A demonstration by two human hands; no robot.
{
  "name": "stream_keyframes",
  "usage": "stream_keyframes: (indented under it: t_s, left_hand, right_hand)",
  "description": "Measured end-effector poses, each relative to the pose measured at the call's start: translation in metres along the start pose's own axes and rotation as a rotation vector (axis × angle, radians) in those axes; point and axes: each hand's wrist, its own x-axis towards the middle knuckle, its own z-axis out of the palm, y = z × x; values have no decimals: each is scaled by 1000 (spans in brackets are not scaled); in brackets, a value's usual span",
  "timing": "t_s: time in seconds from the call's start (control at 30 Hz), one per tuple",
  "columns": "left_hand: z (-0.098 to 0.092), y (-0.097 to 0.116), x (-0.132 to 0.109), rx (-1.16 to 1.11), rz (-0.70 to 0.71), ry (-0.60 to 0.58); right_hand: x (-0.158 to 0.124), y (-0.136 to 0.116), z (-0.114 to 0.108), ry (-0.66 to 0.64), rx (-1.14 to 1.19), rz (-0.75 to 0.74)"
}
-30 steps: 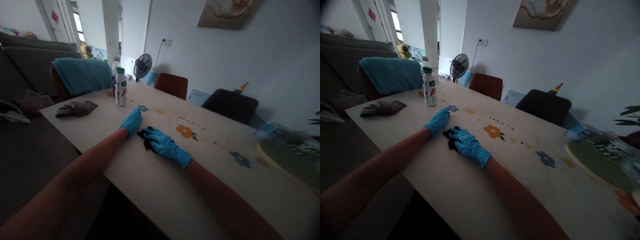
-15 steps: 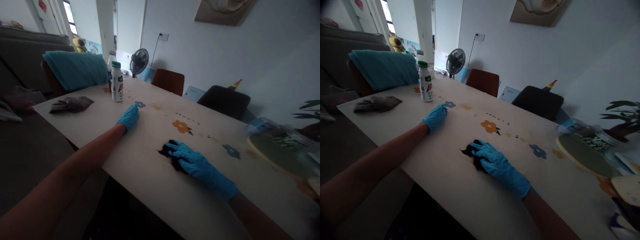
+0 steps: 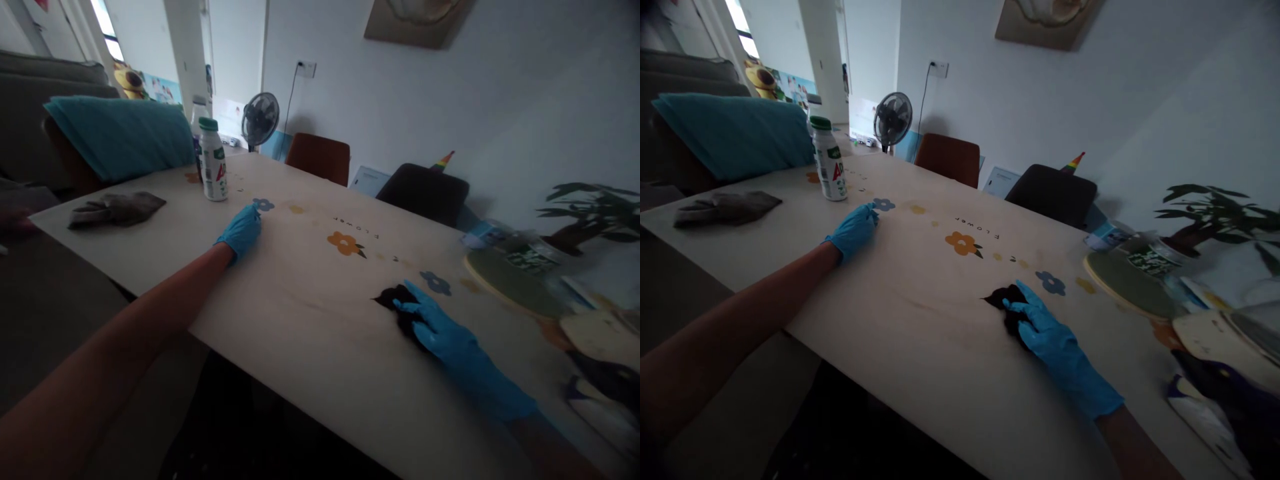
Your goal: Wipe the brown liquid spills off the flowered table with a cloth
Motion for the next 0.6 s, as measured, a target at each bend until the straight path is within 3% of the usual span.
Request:
stream_keyframes:
  t_s: [0.17,0.4,0.6]
  left_hand:
    - [-2,-1,0,22,-33,-17]
    - [-2,-14,3,39,-46,-18]
    - [0,-28,8,14,47,-16]
  right_hand:
    - [-11,3,0,34,-9,28]
    - [-26,-45,-4,-84,100,-173]
    - [-1,-76,24,-97,170,-378]
